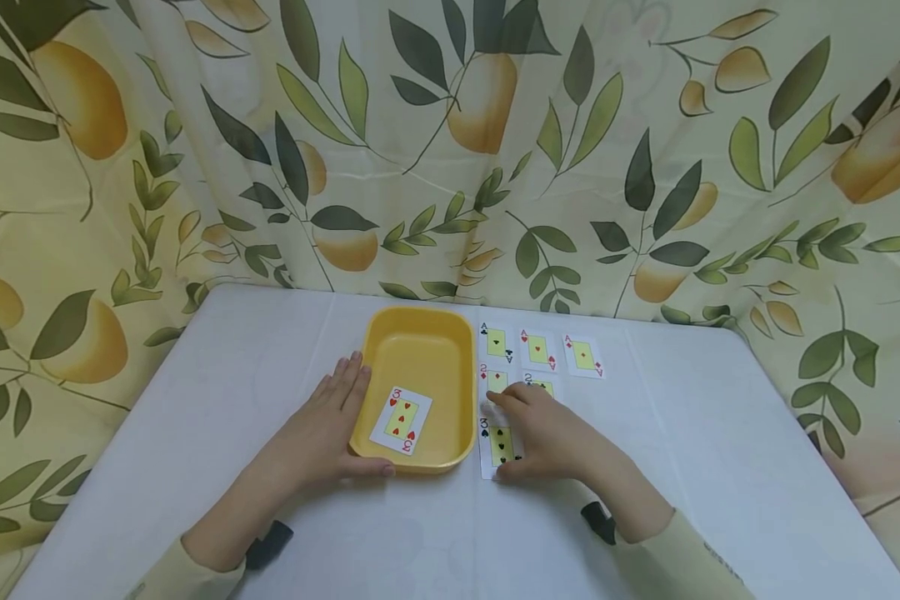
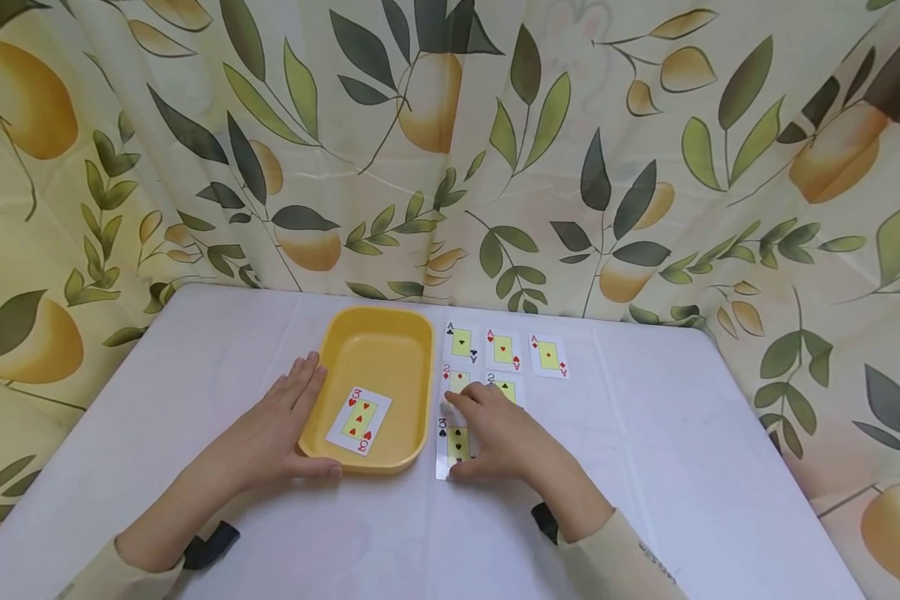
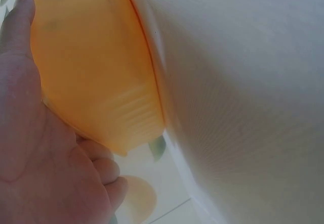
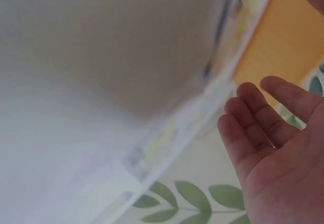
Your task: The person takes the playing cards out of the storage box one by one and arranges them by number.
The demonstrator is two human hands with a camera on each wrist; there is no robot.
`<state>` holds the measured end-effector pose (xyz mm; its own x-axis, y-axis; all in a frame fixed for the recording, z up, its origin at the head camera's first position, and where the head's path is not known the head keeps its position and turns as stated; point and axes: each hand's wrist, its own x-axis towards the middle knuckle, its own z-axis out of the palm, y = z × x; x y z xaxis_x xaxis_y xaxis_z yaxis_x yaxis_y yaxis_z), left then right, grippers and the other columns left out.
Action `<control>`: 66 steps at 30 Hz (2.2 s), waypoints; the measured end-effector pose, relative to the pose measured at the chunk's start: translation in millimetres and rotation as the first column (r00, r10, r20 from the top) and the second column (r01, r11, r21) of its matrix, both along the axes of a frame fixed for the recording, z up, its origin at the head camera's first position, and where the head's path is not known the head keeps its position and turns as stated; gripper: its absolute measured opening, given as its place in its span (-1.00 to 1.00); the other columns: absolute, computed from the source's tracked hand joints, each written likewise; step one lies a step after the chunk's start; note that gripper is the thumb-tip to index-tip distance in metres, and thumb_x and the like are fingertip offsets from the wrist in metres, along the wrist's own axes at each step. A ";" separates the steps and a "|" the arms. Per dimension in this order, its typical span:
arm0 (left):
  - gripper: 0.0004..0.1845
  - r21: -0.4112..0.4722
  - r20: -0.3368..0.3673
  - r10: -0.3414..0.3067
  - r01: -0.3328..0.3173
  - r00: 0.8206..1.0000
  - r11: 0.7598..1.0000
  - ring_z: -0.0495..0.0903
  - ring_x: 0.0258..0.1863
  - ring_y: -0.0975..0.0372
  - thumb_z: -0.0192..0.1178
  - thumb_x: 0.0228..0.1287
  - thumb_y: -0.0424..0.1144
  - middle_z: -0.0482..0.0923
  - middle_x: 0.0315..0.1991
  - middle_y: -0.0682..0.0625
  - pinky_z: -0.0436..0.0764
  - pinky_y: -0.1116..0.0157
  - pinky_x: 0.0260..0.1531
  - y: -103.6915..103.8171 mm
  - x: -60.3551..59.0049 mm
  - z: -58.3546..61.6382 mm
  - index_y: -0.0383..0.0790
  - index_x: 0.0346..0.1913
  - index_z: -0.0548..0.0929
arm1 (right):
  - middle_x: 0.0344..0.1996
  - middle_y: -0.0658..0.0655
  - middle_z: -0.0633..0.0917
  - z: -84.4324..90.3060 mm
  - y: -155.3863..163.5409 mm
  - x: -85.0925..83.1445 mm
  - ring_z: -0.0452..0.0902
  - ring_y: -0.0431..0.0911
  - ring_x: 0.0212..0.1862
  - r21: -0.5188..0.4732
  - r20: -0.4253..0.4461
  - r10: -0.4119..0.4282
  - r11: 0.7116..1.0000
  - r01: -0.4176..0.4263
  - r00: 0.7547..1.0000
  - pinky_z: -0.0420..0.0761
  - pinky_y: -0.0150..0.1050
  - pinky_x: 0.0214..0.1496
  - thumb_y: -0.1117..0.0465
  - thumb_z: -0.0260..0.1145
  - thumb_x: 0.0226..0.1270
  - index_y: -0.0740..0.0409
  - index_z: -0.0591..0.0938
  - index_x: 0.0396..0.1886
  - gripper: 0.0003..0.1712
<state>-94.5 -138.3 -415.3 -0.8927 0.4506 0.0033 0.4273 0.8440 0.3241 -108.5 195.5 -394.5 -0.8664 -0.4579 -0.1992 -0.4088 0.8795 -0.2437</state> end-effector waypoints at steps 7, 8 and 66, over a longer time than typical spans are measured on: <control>0.52 -0.008 0.009 0.007 -0.007 1.000 1.000 -0.28 0.61 0.00 0.10 -0.23 0.73 -0.34 0.63 -0.18 -0.01 0.02 0.55 -1.0 0.4 1.3 -0.33 0.59 -0.13 | 0.29 -0.01 0.45 22.1 -4.1 -5.8 0.36 -0.06 0.28 -0.089 -0.017 -0.015 0.996 0.014 1.000 0.59 -0.04 0.25 -0.21 0.62 -0.16 -0.08 0.35 0.50 0.16; 0.53 -0.007 0.008 0.006 -0.006 1.000 1.000 -0.28 0.61 0.00 0.09 -0.23 0.74 -0.34 0.63 -0.18 -0.01 0.02 0.55 -1.0 0.4 1.4 -0.33 0.59 -0.13 | 0.30 -0.02 0.44 25.0 -6.3 -5.7 0.36 -0.07 0.29 -0.098 -0.018 -0.016 0.995 0.015 1.000 0.58 -0.04 0.26 -0.23 0.60 -0.15 -0.10 0.35 0.50 0.15; 0.47 -0.003 -0.047 -0.048 0.047 0.998 0.999 -0.18 0.60 -0.08 0.06 -0.15 0.71 -0.27 0.62 -0.24 0.07 -0.06 0.52 -3.4 -1.5 1.0 -0.37 0.57 -0.07 | -0.03 0.11 0.51 -4.3 -144.2 -21.2 0.33 -0.05 -0.05 0.072 -0.005 0.115 0.991 -0.115 0.993 0.52 -0.25 -0.01 -0.30 0.60 -0.13 -0.01 0.50 0.33 0.01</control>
